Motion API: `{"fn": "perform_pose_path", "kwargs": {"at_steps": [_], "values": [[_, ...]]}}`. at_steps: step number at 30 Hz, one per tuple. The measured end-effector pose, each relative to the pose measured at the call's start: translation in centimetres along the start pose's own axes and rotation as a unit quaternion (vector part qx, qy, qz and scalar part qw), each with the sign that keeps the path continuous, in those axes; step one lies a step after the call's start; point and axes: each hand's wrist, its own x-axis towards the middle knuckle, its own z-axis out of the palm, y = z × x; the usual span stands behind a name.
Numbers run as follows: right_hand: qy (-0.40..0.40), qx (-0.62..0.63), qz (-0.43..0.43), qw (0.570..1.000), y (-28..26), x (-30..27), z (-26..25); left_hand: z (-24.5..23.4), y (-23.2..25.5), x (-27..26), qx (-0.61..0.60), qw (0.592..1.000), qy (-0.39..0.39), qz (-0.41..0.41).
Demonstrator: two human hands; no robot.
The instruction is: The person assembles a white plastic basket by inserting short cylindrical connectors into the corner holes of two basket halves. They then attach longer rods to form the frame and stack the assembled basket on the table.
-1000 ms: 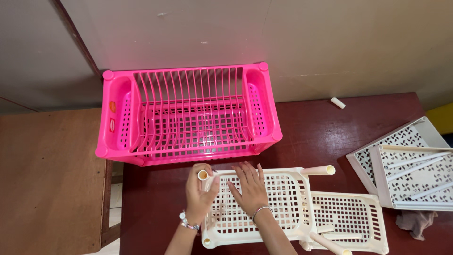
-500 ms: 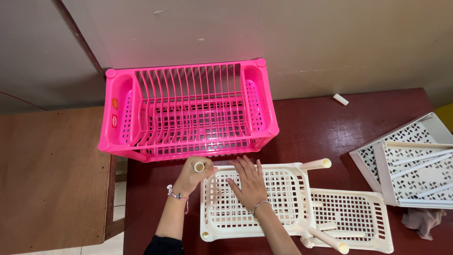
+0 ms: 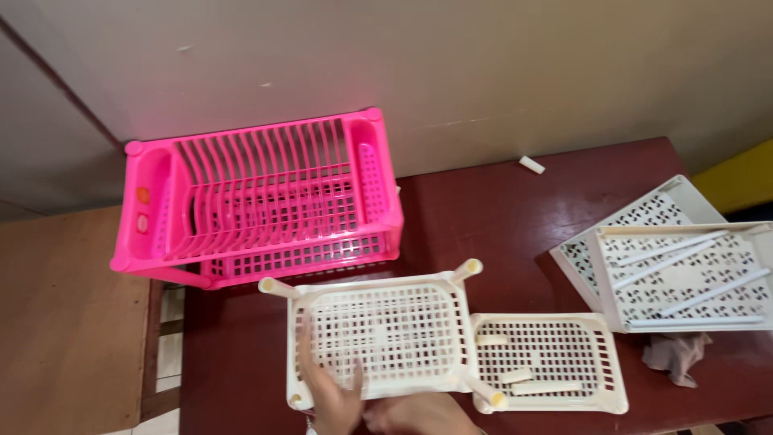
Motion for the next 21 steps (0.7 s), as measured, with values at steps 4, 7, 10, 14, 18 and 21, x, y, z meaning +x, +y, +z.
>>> {"fn": "perform_pose_path", "kwargs": {"at_steps": [4, 7, 10, 14, 18, 21], "values": [[0.277, -0.074, 0.118, 0.951, 6.2, -8.2, -7.7, 4.1, 1.4, -4.6, 0.142, 0.947, -0.191, 0.215], [0.314, -0.157, 0.294, 0.889, 13.6, -11.3, -10.0, 6.8, 1.5, -5.4, 0.207, 0.926, -0.201, 0.243], [0.133, -0.201, 0.383, 0.892, 19.9, -13.7, -10.5, 8.3, 1.2, -5.6, 0.239, 0.923, -0.198, 0.228], [-0.008, -0.288, 0.318, 0.903, 23.5, -16.1, -10.8, 10.5, 1.5, -5.2, 0.263, 0.921, -0.181, 0.222], [-0.069, -0.326, 0.315, 0.889, 24.5, -15.7, -10.6, 11.8, 1.4, -4.5, 0.259, 0.925, -0.187, 0.205], [-0.070, -0.330, 0.330, 0.882, 24.7, -15.2, -10.7, 11.8, 1.5, -4.4, 0.262, 0.928, -0.172, 0.203]]}}
